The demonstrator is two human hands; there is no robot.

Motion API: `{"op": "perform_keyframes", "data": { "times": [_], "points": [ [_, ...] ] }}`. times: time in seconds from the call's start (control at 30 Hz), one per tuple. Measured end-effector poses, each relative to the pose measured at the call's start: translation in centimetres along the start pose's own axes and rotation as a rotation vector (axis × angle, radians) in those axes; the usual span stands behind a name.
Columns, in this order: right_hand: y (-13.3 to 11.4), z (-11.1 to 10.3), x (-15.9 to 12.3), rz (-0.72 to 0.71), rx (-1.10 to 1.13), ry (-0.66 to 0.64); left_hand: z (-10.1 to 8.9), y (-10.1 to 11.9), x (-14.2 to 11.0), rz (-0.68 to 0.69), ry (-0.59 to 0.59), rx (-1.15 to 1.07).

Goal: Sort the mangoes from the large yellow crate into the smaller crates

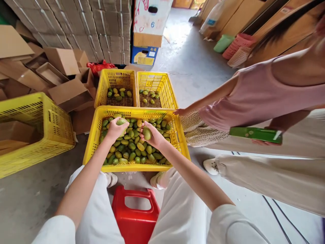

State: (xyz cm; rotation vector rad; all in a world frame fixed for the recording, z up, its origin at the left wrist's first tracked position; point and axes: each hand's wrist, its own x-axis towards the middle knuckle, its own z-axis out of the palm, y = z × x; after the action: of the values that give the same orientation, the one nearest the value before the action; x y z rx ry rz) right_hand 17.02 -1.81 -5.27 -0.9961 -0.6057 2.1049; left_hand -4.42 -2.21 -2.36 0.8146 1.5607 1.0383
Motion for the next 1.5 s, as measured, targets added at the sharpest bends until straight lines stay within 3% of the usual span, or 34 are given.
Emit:
{"op": "perform_keyframes", "data": {
  "times": [0.13,0.23,0.37,0.57,0.63,0.83,1.0,1.13,1.27,1.4,1.5],
  "points": [
    [-1.1,0.9,-4.3,-0.118,0.202,-0.006,1.1,0.8,-3.4,0.010,-0.104,-0.298],
    [-1.0,0.9,-5.7,-0.155,0.322,-0.009,1.3,1.6,-4.9,-0.136,-0.141,-0.492],
    [-0.1,0.7,-4.9,-0.085,0.462,0.006,1.8,2.8,-5.3,-0.376,-0.129,-0.638],
    [0.1,0.5,-2.7,0.041,0.531,0.049,3.5,3.0,-4.7,-0.506,0.070,-0.839],
    [-0.2,0.3,-2.4,0.037,0.536,0.063,3.9,2.7,-4.4,-0.511,0.103,-0.856],
    [-0.4,-0.9,-1.8,0.015,0.601,0.137,4.1,2.3,-3.7,-0.542,0.046,-0.877],
    [0.0,-1.0,-0.9,-0.015,0.636,0.255,4.1,2.6,-3.5,-0.620,0.162,-0.753],
    [0.7,-1.0,-0.5,-0.014,0.474,0.280,3.9,3.0,-3.4,-0.683,0.176,-0.794],
    [1.9,-0.9,-0.2,0.045,0.251,0.247,2.9,3.3,-3.4,-0.651,0.187,-0.861],
    [3.0,-0.1,-0.1,0.138,0.224,0.222,1.6,2.9,-3.0,-0.596,0.172,-0.843],
    [3.5,0.6,-0.1,0.126,0.238,0.234,1.0,2.0,-2.6,-0.555,0.184,-0.801]
  ]
}}
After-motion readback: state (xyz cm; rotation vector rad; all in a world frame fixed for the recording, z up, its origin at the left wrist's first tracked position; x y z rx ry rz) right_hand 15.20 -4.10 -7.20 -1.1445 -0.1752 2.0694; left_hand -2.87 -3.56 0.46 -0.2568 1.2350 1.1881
